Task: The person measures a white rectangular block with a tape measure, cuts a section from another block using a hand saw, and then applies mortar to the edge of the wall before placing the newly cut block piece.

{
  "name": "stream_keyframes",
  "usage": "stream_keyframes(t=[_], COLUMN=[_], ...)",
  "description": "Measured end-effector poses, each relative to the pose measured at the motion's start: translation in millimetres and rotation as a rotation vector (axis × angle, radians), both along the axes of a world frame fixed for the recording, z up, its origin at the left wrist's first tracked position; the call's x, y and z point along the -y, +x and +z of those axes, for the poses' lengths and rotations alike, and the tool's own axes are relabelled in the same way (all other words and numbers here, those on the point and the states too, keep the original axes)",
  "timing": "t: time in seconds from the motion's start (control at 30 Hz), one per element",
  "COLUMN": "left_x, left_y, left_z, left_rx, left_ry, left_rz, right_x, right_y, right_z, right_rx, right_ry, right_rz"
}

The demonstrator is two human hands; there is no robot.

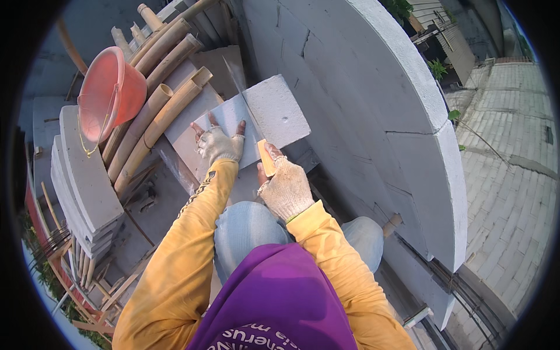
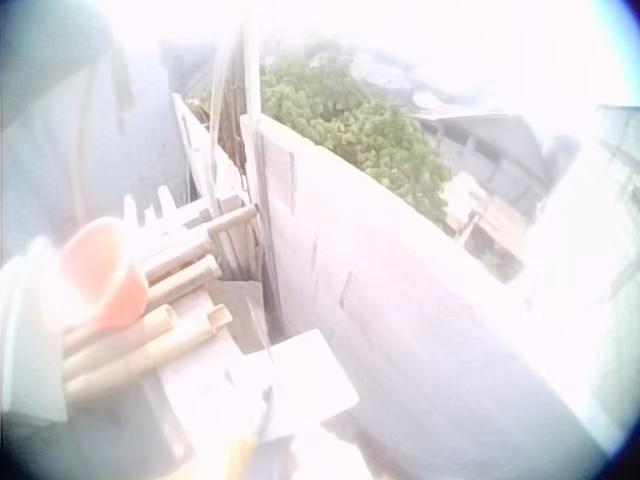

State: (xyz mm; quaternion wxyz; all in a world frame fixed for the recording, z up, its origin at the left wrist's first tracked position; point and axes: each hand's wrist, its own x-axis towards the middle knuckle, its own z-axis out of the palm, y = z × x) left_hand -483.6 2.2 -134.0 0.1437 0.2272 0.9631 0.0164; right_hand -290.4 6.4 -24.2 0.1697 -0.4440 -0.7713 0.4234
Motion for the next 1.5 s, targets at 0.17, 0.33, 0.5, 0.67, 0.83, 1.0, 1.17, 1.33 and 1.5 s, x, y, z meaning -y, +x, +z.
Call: stream_keyframes(t=[0.17, 0.33, 0.5, 0.67, 0.83, 1.0, 1.17, 1.33, 1.5], left_x=[18.7, 14.6, 7.1, 13.6, 10.8, -10.8, 10.2, 6.9, -7.0], left_y=[-1.5, 0.5, 13.4, -1.8, 6.5, 11.0, 2.5, 6.2, 10.7], left_z=[-8.3, -5.9, -10.5, -12.5, -9.2, -1.4, -9.1, -11.3, -7.9], left_rx=[-0.038, -0.044, -0.029, -0.047, -0.056, -0.044, -0.090, -0.061, -0.071], left_ry=[-0.025, -0.028, 0.011, 0.025, 0.026, -0.015, -0.003, 0.026, 0.007], left_rz=[0.021, -0.015, 0.009, 0.044, 0.026, 0.059, 0.068, 0.055, 0.082], right_x=[59.8, 63.9, 17.4, 75.1, 82.7, 16.3, 77.5, 80.3, 9.7], right_y=[93.6, 102.9, 38.7, 117.0, 122.2, 42.3, 121.1, 126.8, 49.8], right_z=[46.0, 31.1, -11.9, 37.4, 18.7, -19.7, 25.7, 5.4, -30.2], right_rx=[0.096, 0.105, -0.005, 0.119, 0.042, -0.058, 0.067, 0.076, -0.023], right_ry=[-0.053, -0.016, -0.092, -0.030, 0.056, 0.024, -0.050, -0.027, 0.048], right_rz=[0.036, 0.055, -0.013, 0.046, 0.012, 0.008, 0.056, 0.026, 0.055])
